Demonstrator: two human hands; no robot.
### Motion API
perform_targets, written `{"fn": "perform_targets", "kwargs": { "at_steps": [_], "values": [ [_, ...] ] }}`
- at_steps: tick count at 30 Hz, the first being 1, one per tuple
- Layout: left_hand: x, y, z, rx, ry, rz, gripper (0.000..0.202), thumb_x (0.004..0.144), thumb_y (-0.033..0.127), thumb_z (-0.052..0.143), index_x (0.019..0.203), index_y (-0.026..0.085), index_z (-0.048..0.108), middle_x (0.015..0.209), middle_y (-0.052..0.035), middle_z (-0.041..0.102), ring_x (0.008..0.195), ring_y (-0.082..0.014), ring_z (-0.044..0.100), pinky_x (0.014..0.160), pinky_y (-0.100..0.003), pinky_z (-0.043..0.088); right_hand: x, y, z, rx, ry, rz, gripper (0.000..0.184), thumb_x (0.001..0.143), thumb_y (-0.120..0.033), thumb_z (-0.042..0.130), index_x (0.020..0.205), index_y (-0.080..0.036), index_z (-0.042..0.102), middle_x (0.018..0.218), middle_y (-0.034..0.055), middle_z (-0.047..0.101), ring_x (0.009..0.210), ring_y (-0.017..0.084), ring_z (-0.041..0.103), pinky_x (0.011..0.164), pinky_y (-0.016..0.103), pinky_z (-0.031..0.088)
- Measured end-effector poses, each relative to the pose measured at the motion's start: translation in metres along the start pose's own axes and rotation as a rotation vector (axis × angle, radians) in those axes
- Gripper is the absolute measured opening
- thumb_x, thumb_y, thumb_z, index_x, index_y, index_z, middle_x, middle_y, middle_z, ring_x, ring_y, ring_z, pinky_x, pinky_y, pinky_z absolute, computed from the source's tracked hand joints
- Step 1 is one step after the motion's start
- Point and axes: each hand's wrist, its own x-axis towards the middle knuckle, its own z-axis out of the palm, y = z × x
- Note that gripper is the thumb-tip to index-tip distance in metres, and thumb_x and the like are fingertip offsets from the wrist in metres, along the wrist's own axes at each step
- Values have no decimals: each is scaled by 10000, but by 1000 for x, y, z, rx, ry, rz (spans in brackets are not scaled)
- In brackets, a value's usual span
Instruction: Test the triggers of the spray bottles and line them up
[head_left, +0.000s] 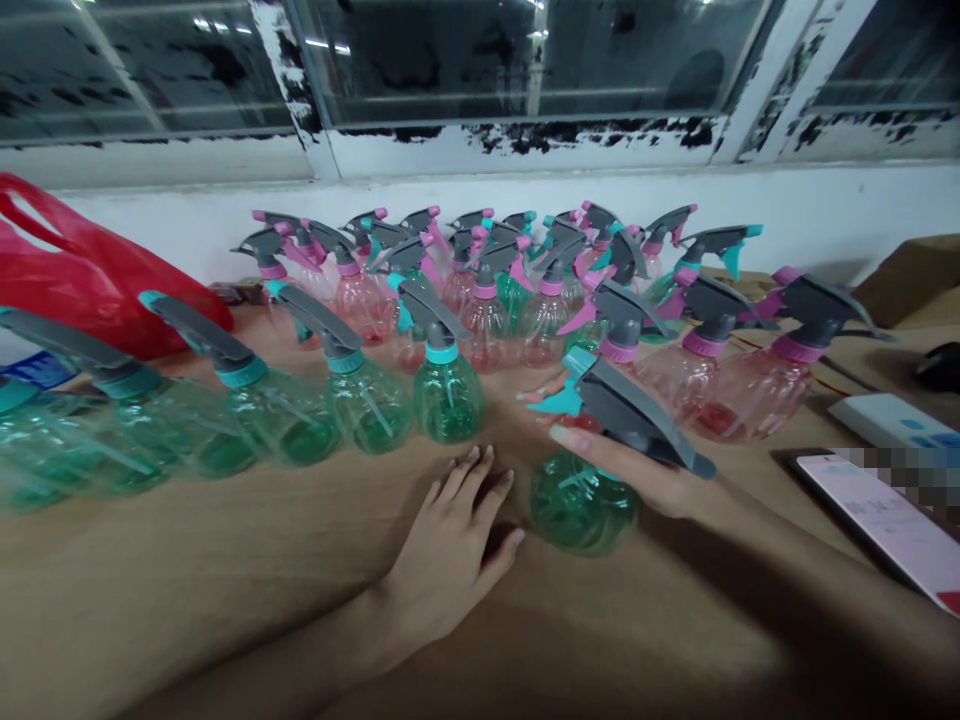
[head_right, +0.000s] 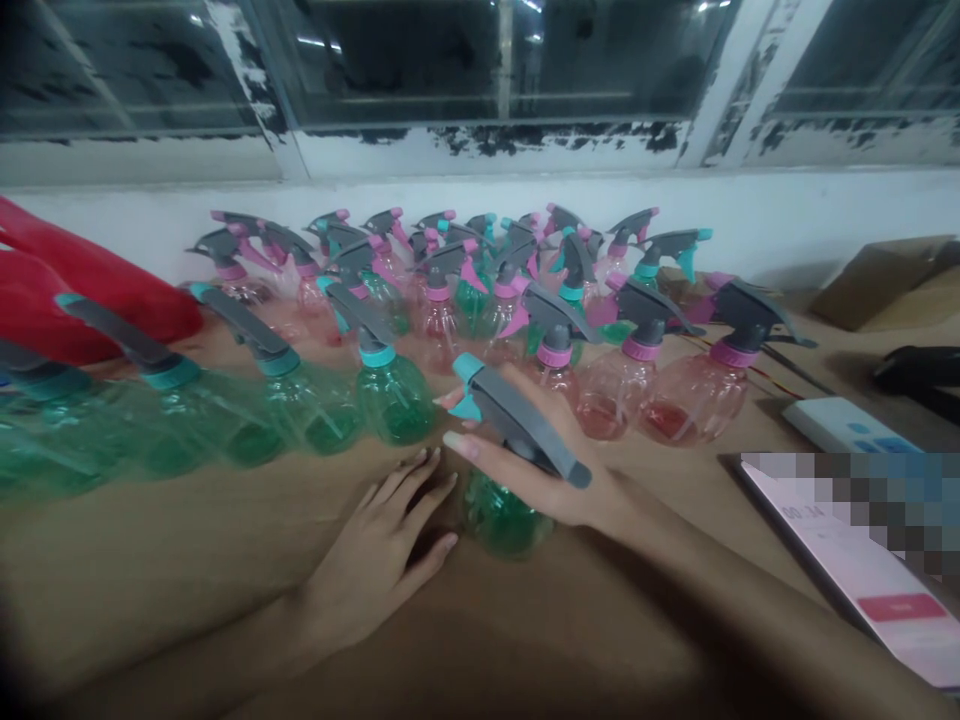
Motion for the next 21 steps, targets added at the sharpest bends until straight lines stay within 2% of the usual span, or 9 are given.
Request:
{"fn": "perform_targets", "kwargs": {
  "at_steps": [8, 11, 16, 21],
  "values": [
    [1, 0, -2, 8, -16, -3, 455, 913, 358, 520, 1300, 120, 495, 1424, -160, 396, 1304, -320, 356, 1003, -489, 369, -9, 20, -2, 0, 53, 102, 124, 856, -378, 586, 871, -256, 600, 803, 4, 620, 835, 217, 628, 760, 377, 507],
    [1, 1, -1, 13, -19, -10, 454, 908, 342, 527, 1306, 128, 490, 1432, -155, 387, 1312, -316, 346, 1004, -487, 370, -8, 17, -1, 66, 40, 80, 119, 861, -365, 586, 933, -271, 594, 876, 2, 628, 851, 205, 628, 813, 379, 503],
    [1, 1, 0, 8, -17, -10, 452, 905, 352, 526, 1296, 127, 497, 1424, -160, 396, 1308, -320, 350, 1003, -495, 368, -3, 9, 3, 130, 6, 32, 288, 832, -364, 628, 1097, -294, 538, 1024, 7, 648, 696, 160, 626, 806, 381, 506],
    [1, 1, -1, 5, -14, -5, 440, 911, 352, 513, 1291, 132, 499, 1424, -154, 398, 1307, -315, 351, 999, -492, 374, -2, 11, 3, 142, 0, -22, 317, 845, -358, 615, 1135, -277, 517, 1128, 23, 618, 936, 190, 630, 881, 356, 470]
  ]
}}
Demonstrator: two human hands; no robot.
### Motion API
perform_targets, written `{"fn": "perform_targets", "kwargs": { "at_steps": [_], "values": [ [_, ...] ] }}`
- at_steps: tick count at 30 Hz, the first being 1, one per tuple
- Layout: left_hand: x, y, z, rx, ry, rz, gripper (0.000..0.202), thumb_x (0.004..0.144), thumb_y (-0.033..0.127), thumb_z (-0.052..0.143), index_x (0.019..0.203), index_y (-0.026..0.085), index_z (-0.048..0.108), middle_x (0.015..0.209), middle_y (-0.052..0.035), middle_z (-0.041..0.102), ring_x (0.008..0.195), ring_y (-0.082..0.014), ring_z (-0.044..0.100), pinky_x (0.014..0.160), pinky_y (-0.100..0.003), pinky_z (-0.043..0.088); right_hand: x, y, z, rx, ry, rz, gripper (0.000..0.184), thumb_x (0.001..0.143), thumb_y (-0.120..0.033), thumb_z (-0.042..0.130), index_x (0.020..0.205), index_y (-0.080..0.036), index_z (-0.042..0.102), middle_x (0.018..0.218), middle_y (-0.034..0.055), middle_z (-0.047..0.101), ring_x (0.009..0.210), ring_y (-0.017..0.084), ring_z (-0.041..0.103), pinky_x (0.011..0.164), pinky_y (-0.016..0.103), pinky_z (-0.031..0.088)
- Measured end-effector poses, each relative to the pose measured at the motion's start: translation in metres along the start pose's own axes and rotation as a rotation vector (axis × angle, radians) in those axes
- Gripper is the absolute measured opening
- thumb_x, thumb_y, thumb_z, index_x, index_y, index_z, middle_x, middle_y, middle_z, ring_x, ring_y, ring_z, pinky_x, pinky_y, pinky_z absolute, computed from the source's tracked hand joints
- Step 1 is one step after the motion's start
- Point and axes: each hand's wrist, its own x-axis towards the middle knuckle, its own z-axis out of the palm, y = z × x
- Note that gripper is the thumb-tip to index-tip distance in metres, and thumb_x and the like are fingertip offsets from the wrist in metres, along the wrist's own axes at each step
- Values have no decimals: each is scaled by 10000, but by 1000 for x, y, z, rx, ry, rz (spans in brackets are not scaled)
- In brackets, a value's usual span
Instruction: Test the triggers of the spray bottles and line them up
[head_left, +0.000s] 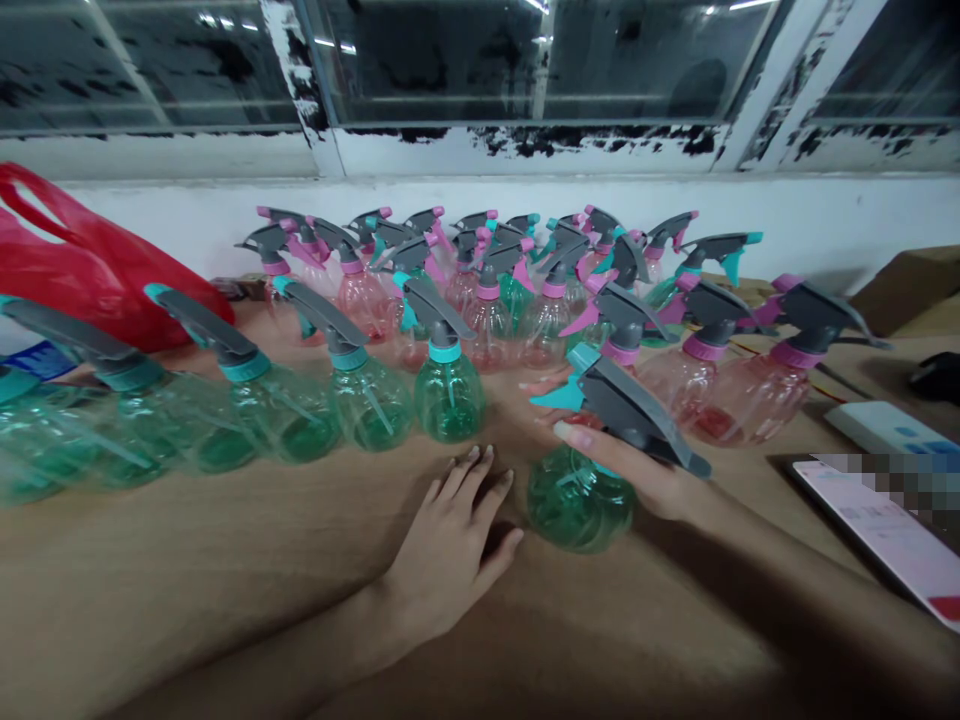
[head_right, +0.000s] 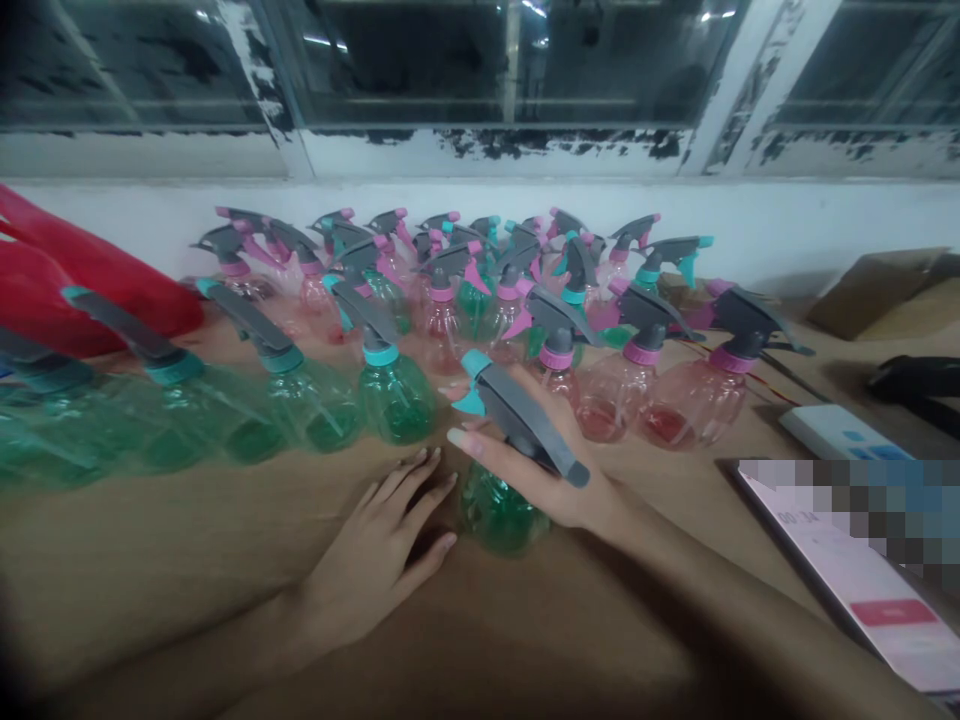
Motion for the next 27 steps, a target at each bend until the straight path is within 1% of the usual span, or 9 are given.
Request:
{"fn": "perform_targets", "kwargs": {
  "at_steps": [2, 4, 9, 14, 16, 21, 22, 25, 27],
  "values": [
    [0, 0, 0, 1, 9, 2, 441, 911, 357, 513, 1290, 134, 499, 1425, -154, 396, 1304, -314, 354, 997, -490, 375, 0, -1, 0, 0, -10, -3, 311, 847, -345, 616, 1133, -271, 518, 1140, 25, 612, 953, 188, 629, 871, 349, 468],
    [0, 0, 1, 4, 13, 1, 445, 908, 357, 522, 1291, 133, 499, 1425, -157, 395, 1302, -316, 357, 995, -492, 377, 0, -4, 0, -23, -8, -1, 304, 841, -327, 623, 1123, -264, 528, 1116, 26, 620, 924, 185, 632, 825, 346, 475],
    [0, 0, 1, 6, 8, 1, 447, 912, 357, 518, 1299, 134, 490, 1424, -157, 398, 1307, -317, 352, 992, -498, 376, 1, -9, 0, -66, 20, 8, 284, 825, -326, 626, 1093, -257, 558, 1001, 23, 647, 839, 192, 636, 750, 360, 472],
    [-1, 0, 2, 2, 19, -4, 456, 906, 350, 530, 1308, 140, 479, 1429, -156, 389, 1304, -315, 355, 979, -495, 388, 0, -10, 0, -94, 36, 22, 292, 811, -358, 644, 1077, -263, 573, 839, 2, 629, 685, 174, 605, 614, 339, 460],
    [-1, 0, 2, 4, 21, -6, 457, 904, 351, 532, 1306, 139, 482, 1429, -157, 389, 1301, -318, 357, 977, -496, 390, 0, -9, 0, -78, 22, 34, 290, 820, -367, 636, 1082, -265, 563, 799, -2, 626, 672, 175, 603, 612, 340, 464],
    [-1, 0, 1, 3, 20, 5, 442, 909, 356, 518, 1290, 133, 496, 1416, -158, 406, 1296, -316, 367, 985, -492, 385, 0, -7, 1, -71, 14, 9, 286, 832, -358, 629, 1095, -276, 554, 1006, 22, 638, 822, 190, 620, 743, 360, 479],
    [-1, 0, 1, 3, 16, 4, 444, 907, 355, 522, 1291, 133, 496, 1417, -159, 404, 1297, -317, 366, 985, -490, 385, 0, -7, 1, -63, 18, 19, 277, 830, -357, 630, 1083, -273, 554, 990, 22, 636, 812, 189, 619, 731, 357, 482],
    [-1, 0, 0, 7, 3, -7, 453, 900, 350, 540, 1297, 135, 494, 1420, -159, 402, 1297, -315, 368, 988, -486, 384, 1, -9, 1, -50, 29, 46, 238, 824, -351, 637, 1028, -259, 556, 825, 6, 614, 697, 176, 598, 641, 342, 479],
    [-1, 0, 0, 10, 0, -11, 457, 898, 345, 545, 1301, 136, 491, 1421, -159, 401, 1295, -316, 369, 985, -488, 385, 2, -12, 1, -73, 32, 30, 213, 828, -341, 628, 1014, -255, 569, 786, 1, 603, 684, 174, 588, 649, 345, 476]
  ]
}}
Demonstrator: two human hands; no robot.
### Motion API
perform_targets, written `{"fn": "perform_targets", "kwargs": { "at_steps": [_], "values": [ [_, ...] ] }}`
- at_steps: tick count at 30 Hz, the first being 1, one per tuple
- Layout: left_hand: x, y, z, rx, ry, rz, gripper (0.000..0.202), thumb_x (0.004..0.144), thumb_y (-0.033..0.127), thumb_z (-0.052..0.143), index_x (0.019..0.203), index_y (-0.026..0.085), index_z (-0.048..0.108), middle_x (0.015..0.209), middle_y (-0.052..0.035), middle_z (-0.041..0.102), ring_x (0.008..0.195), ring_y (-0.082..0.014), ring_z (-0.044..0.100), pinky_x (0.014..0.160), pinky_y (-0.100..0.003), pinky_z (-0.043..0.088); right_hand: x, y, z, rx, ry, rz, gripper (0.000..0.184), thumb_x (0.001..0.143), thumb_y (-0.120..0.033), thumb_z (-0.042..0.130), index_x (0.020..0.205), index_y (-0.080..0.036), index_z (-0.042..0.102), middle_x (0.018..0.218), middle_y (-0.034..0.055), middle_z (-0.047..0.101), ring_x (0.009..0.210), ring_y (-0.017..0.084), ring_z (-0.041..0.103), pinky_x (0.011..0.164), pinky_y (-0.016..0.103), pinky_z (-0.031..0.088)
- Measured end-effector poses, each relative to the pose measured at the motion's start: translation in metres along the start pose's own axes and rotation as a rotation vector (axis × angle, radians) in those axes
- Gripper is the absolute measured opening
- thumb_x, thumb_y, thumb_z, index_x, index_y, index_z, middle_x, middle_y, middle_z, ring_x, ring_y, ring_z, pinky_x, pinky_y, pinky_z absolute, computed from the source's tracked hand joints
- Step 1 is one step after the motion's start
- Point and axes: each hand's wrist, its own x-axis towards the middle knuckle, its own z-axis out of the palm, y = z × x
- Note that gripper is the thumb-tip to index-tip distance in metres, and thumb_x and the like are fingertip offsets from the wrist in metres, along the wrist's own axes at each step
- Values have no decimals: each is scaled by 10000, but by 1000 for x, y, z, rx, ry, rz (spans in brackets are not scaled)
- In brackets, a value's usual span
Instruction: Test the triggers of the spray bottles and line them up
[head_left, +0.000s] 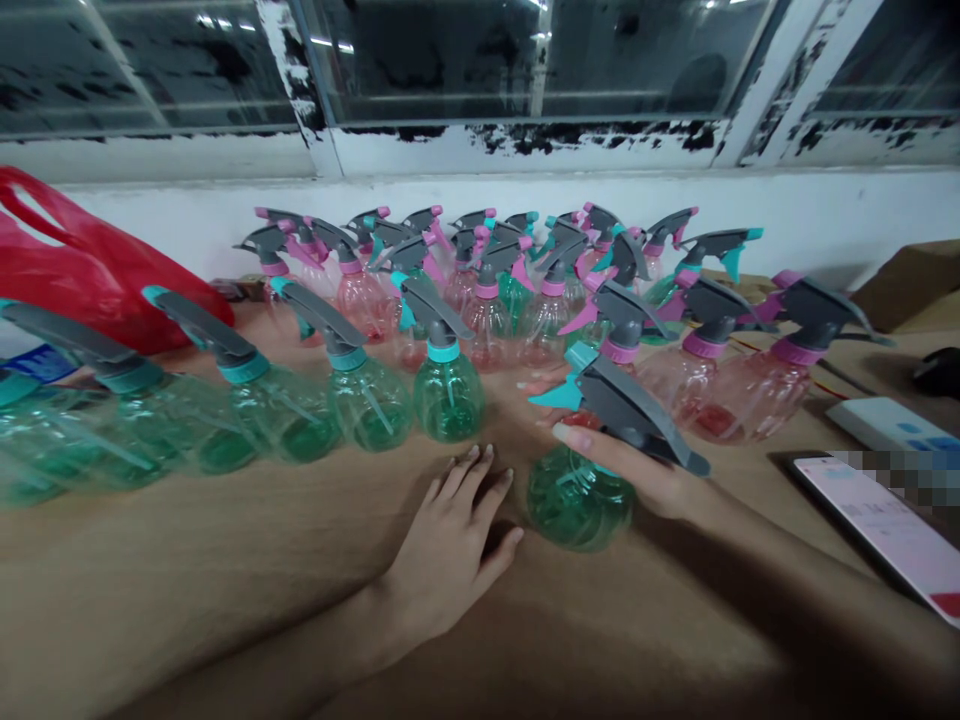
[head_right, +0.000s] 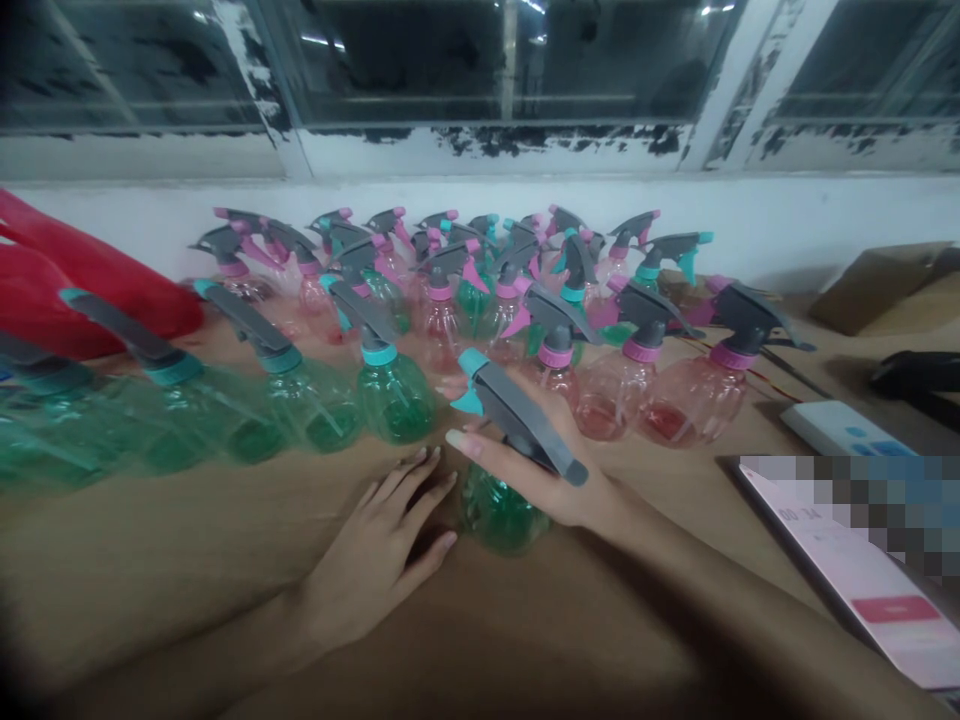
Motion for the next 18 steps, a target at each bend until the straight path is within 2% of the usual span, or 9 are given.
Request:
{"fn": "perform_targets", "kwargs": {
  "at_steps": [4, 10, 18],
  "values": [
    [0, 0, 0, -5, 0, 10, 453, 906, 351, 527, 1300, 130, 490, 1422, -158, 399, 1301, -317, 357, 994, -492, 372, 2, -4, 1, 9, -29, -22, 264, 856, -332, 584, 1112, -269, 576, 844, 13, 632, 683, 167, 591, 682, 349, 485],
    [0, -1, 0, -6, 4, 10, 445, 917, 353, 504, 1300, 129, 488, 1432, -161, 384, 1302, -322, 357, 994, -496, 372, -1, -2, 0, 11, -46, 13, 335, 866, -339, 571, 1198, -303, 544, 731, -12, 605, 626, 168, 571, 657, 354, 465],
    [1, -1, -1, -14, -5, 9, 445, 908, 343, 523, 1295, 125, 494, 1423, -163, 397, 1311, -323, 346, 1003, -497, 367, -1, 8, 0, 10, -11, 15, 196, 835, -388, 609, 994, -277, 585, 787, -2, 614, 617, 164, 558, 636, 352, 472]
  ]
}}
